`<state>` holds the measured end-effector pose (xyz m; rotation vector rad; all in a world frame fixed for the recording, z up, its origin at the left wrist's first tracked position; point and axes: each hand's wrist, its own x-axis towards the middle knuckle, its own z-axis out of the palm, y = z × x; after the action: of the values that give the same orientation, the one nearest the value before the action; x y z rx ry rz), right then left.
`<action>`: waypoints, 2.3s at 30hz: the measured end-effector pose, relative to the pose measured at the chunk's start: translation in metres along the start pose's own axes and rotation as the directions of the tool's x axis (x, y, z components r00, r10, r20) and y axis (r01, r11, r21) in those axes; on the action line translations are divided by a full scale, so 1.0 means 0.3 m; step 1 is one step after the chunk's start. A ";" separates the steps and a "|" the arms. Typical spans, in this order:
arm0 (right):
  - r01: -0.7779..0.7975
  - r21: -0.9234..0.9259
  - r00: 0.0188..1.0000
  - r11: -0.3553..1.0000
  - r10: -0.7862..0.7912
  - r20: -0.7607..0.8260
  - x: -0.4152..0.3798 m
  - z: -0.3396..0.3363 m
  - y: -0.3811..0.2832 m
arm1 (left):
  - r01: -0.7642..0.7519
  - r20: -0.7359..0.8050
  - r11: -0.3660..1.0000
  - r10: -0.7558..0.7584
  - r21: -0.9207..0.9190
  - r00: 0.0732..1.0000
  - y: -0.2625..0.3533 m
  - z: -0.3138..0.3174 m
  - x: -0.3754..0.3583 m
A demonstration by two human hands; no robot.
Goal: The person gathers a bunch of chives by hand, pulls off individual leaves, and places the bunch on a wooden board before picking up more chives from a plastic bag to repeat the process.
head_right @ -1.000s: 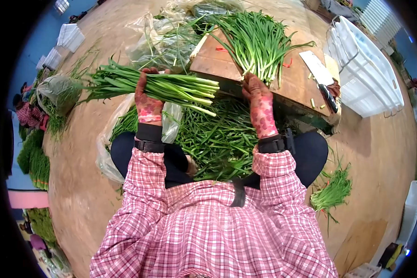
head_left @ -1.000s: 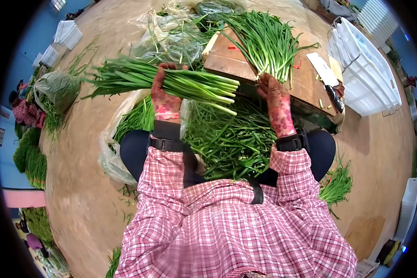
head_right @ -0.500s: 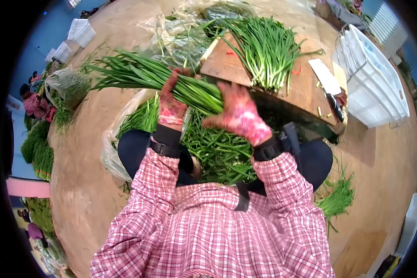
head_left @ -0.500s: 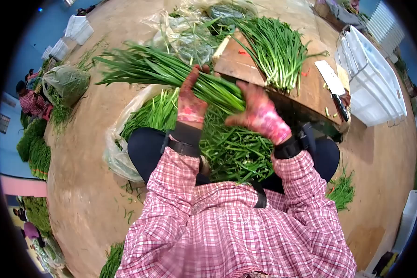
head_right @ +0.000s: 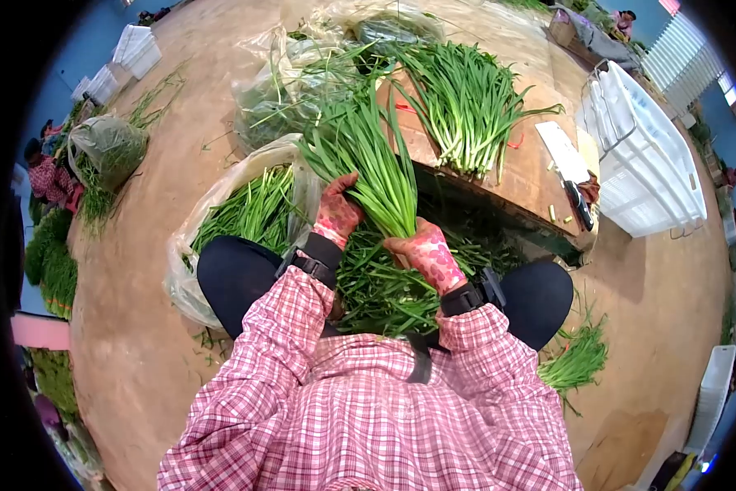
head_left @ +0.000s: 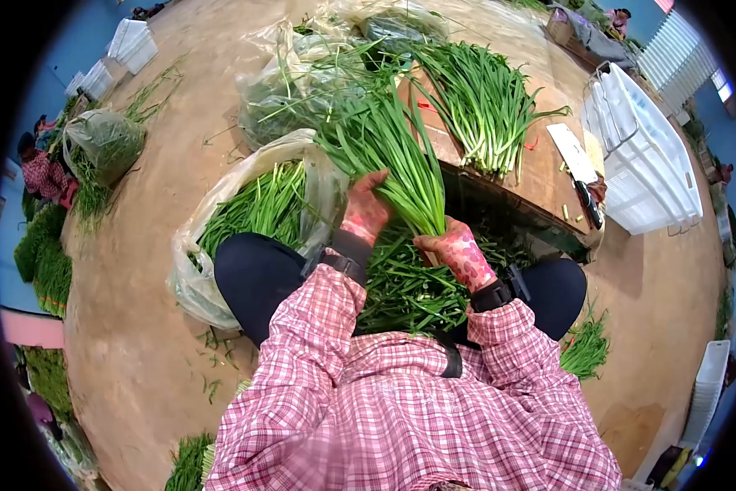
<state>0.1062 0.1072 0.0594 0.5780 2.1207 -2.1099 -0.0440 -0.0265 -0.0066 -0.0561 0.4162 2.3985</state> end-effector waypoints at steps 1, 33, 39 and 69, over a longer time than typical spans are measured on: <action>-0.035 0.008 0.999 0.999 0.035 0.014 -0.003 0.001 -0.005 | 0.004 0.020 1.000 -0.003 -0.020 1.000 -0.006 0.016 -0.018; -0.120 0.133 0.944 0.984 0.154 -0.292 0.347 -0.392 -0.344 | -0.294 0.385 -0.305 0.304 0.906 0.871 0.004 0.334 0.708; -0.100 0.067 0.943 0.993 0.116 -0.313 0.368 -0.359 -0.345 | -0.258 0.292 -0.148 0.297 0.955 0.909 -0.109 0.428 0.543; 0.174 -0.891 0.669 0.419 -0.714 -0.205 0.288 -0.502 -0.230 | -0.306 0.327 -0.550 -0.064 0.777 0.943 0.040 0.450 0.530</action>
<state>0.0334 0.2739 0.1020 0.5206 3.5916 -0.7089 -0.1630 0.1076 0.1008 1.2315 2.5346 1.0066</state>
